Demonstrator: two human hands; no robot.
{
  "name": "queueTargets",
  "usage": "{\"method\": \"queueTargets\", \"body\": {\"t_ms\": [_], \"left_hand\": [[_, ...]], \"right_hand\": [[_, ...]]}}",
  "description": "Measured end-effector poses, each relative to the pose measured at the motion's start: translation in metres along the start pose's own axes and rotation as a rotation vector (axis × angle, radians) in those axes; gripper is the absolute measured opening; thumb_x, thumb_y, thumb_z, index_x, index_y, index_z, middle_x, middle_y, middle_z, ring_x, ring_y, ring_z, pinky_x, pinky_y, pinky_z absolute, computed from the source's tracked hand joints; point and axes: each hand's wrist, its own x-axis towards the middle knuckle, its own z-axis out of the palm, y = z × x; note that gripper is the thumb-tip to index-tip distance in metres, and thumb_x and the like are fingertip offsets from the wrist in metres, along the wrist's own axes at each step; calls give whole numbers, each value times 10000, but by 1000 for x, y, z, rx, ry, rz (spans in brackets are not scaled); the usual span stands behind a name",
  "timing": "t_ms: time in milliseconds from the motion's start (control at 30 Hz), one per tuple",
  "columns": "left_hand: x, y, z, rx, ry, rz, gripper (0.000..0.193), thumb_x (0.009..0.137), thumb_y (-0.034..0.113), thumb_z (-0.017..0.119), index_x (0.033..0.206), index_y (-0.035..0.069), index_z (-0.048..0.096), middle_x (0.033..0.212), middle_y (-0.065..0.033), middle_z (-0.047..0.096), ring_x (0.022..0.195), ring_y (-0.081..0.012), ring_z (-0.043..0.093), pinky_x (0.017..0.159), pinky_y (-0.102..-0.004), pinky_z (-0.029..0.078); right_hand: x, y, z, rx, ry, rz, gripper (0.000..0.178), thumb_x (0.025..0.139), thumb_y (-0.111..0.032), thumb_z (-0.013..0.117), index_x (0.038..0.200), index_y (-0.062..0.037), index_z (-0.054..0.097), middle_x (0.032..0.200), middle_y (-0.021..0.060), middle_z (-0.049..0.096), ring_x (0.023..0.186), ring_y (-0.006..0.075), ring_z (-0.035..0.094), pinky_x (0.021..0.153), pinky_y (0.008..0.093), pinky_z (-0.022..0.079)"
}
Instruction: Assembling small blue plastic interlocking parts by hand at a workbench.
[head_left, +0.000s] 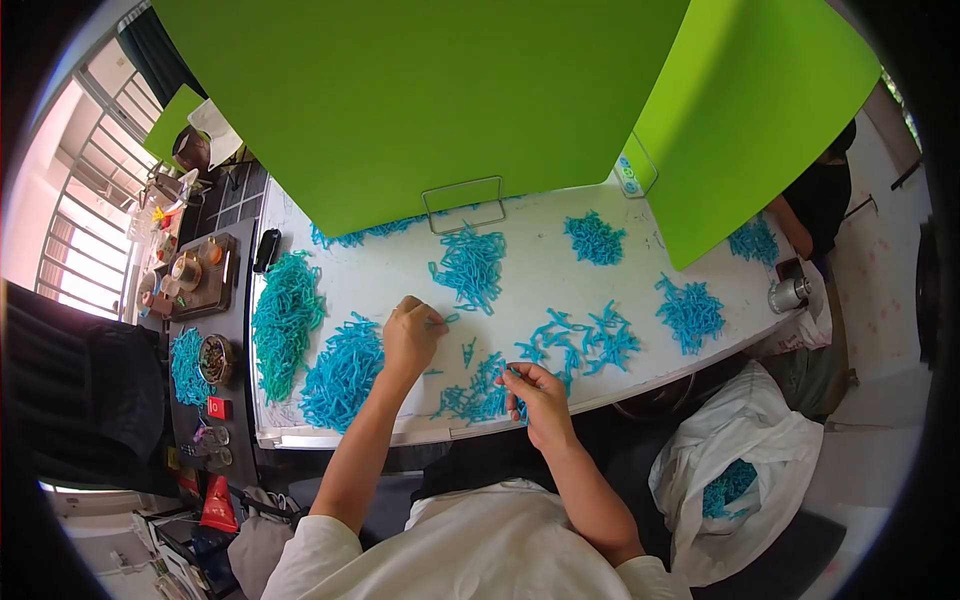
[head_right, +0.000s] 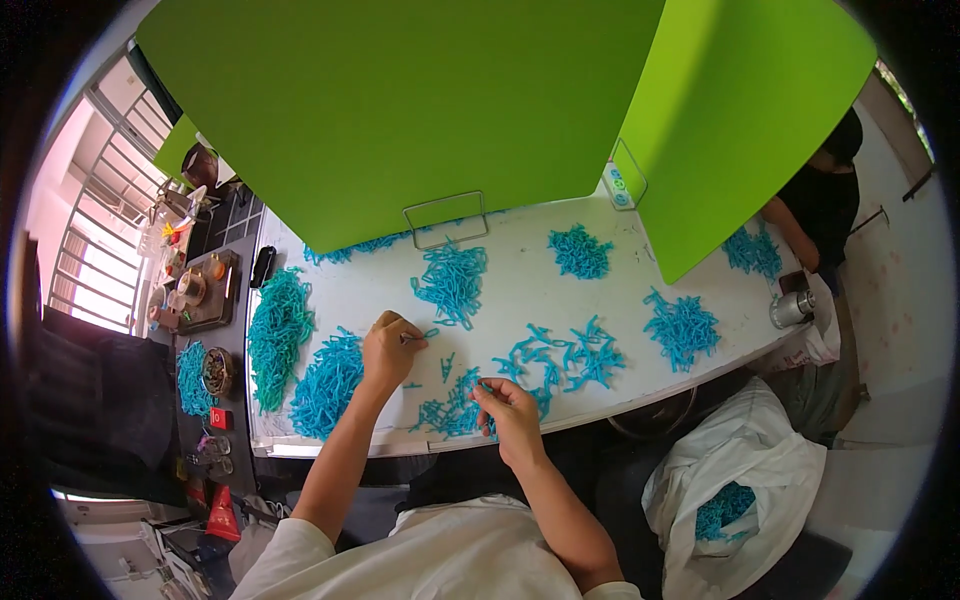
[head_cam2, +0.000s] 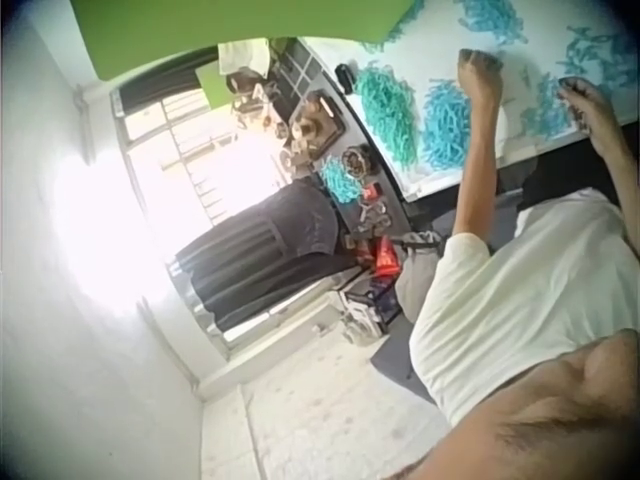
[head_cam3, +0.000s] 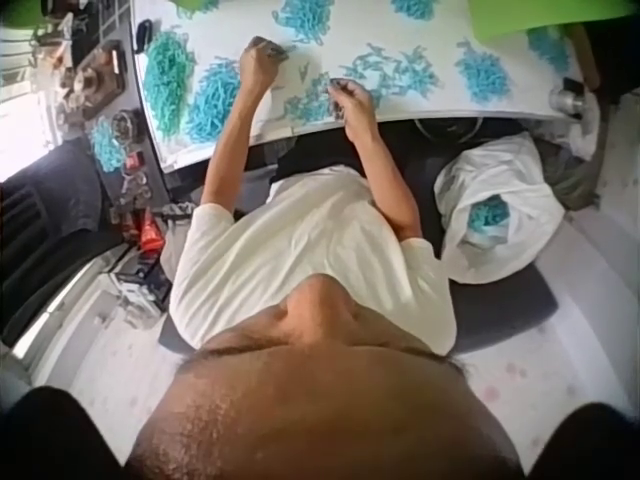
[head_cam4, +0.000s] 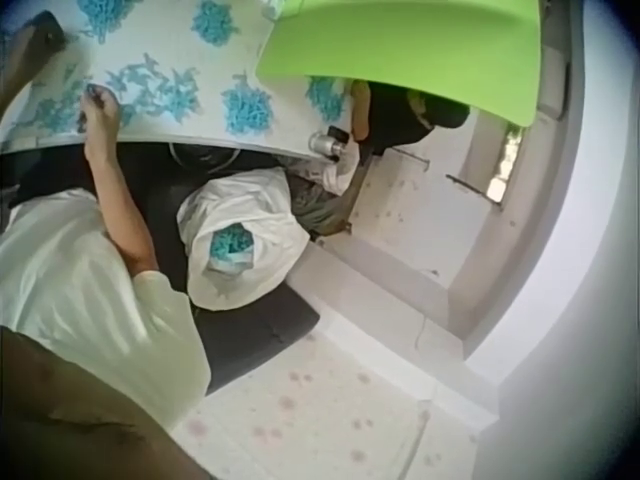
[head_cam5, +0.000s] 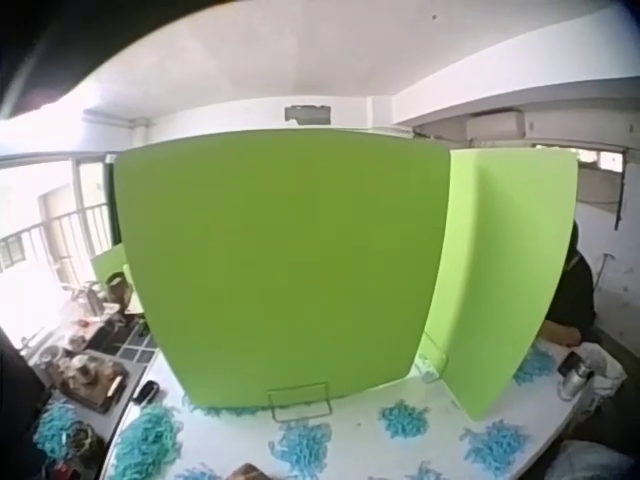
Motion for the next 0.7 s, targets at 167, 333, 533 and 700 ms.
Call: {"method": "queueTargets", "body": {"t_ms": [167,333,533,700], "left_hand": [[-14,25,-8,-324,-87,-214,140,804,69,769,928,25,723,773,-63,639,655,-136,601,619,-292,502],[-38,75,0,-1095,-334,-515,149,957,118,645,1067,18,656,857,-68,674,788,-154,689,721,-288,587],[-51,104,18,-1188,-236,-488,119,913,2,670,1019,-34,632,913,-115,702,818,-189,710,742,-308,610],[-54,108,29,-1150,-224,-427,125,896,-16,688,1002,-50,633,909,-128,705,821,-180,707,742,-299,613]], "right_hand": [[-3,-1,3,4,26,-92,208,927,-130,673,1088,-5,633,860,80,665,583,84,540,460,238,407],[-12,-6,7,43,56,-192,208,928,-108,667,1091,15,626,846,89,660,574,92,539,453,240,410],[-18,-14,-1,26,127,-279,209,938,-110,664,1087,29,620,862,86,671,595,83,550,484,232,437],[-16,-13,-8,44,174,-322,197,945,-110,658,1083,27,624,857,86,677,595,88,555,485,235,444]]}}
